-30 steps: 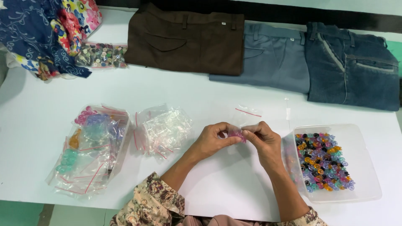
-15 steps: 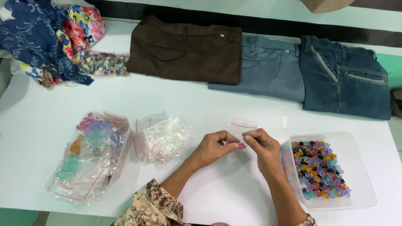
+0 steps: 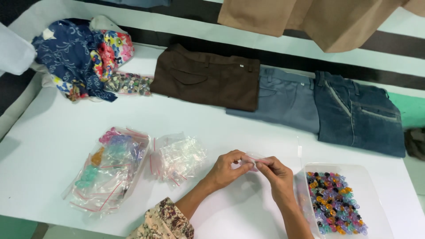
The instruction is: Sorting pink buttons from a container and placing them into small plastic bags.
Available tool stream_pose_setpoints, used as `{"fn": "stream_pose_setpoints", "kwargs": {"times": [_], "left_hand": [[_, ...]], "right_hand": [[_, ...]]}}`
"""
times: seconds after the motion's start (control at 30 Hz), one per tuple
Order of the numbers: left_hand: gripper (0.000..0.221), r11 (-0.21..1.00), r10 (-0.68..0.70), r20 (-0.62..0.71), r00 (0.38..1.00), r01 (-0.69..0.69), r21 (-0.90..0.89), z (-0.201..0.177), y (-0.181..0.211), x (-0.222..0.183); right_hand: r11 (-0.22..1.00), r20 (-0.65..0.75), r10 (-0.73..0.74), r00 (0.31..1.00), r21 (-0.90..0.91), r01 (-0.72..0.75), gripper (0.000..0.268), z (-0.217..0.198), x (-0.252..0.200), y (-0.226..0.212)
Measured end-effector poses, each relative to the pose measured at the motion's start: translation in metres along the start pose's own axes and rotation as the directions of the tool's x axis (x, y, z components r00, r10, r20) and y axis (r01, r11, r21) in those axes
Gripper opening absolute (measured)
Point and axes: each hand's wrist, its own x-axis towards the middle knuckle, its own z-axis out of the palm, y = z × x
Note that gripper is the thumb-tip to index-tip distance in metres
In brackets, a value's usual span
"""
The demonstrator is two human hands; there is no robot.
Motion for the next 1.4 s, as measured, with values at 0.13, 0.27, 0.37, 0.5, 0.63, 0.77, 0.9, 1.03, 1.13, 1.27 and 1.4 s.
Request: {"fn": "stream_pose_setpoints", "kwargs": {"times": [0.13, 0.27, 0.37, 0.5, 0.63, 0.77, 0.9, 1.03, 1.13, 1.27, 1.4], "left_hand": [[0.006, 0.999, -0.033, -0.022, 0.999, 0.032, -0.041, -0.008, 0.016, -0.004], [0.009, 0.998, -0.069, -0.036, 0.997, 0.069, 0.011, -0.013, 0.022, -0.013], [0.009, 0.994, -0.071, -0.060, 0.996, 0.076, 0.081, -0.013, 0.021, -0.024], [0.039, 0.995, -0.081, -0.045, 0.996, 0.083, 0.057, -0.030, 0.054, -0.053], [0.017, 1.000, 0.026, -0.161, 0.987, -0.026, 0.002, -0.041, 0.047, -0.071], [0.026, 0.998, -0.039, -0.201, 0.979, 0.047, 0.035, -0.058, 0.066, -0.098], [0.023, 0.993, 0.031, -0.238, 0.971, -0.004, 0.115, -0.070, 0.057, -0.116], [0.015, 0.978, 0.135, -0.338, 0.932, -0.071, 0.195, -0.089, 0.060, -0.135], [0.014, 0.954, 0.110, -0.366, 0.924, 0.005, 0.299, -0.117, 0.071, -0.140], [0.014, 0.770, 0.455, -0.434, 0.777, -0.099, 0.630, -0.176, 0.098, -0.133], [0.012, 0.477, 0.722, -0.406, 0.560, 0.021, 0.878, -0.225, 0.127, -0.152]], "right_hand": [[0.998, -0.029, -0.066, 0.997, -0.006, 0.066, 0.005, -0.005, 0.001, 0.009], [0.997, -0.043, -0.017, 0.999, -0.070, 0.014, 0.017, -0.002, -0.001, -0.003], [0.989, -0.020, -0.058, 0.998, -0.137, 0.055, 0.018, 0.007, -0.009, -0.011], [0.953, 0.050, -0.160, 0.986, -0.253, 0.168, 0.014, 0.015, -0.011, -0.002], [0.942, 0.090, -0.155, 0.984, -0.287, 0.175, 0.011, 0.051, -0.033, -0.030], [0.841, 0.222, -0.191, 0.956, -0.465, 0.276, 0.010, 0.055, -0.033, -0.035], [0.734, 0.377, -0.273, 0.885, -0.514, 0.445, 0.013, 0.053, -0.013, -0.017], [0.710, 0.522, -0.392, 0.757, -0.352, 0.611, 0.010, 0.094, -0.023, -0.044], [0.822, 0.415, -0.081, 0.906, -0.486, 0.296, 0.008, 0.139, -0.023, -0.087], [0.789, 0.573, -0.084, 0.815, -0.462, 0.406, 0.016, 0.209, -0.010, -0.146], [0.724, 0.609, -0.531, 0.589, -0.035, 0.689, 0.016, 0.274, 0.007, -0.144]]}}
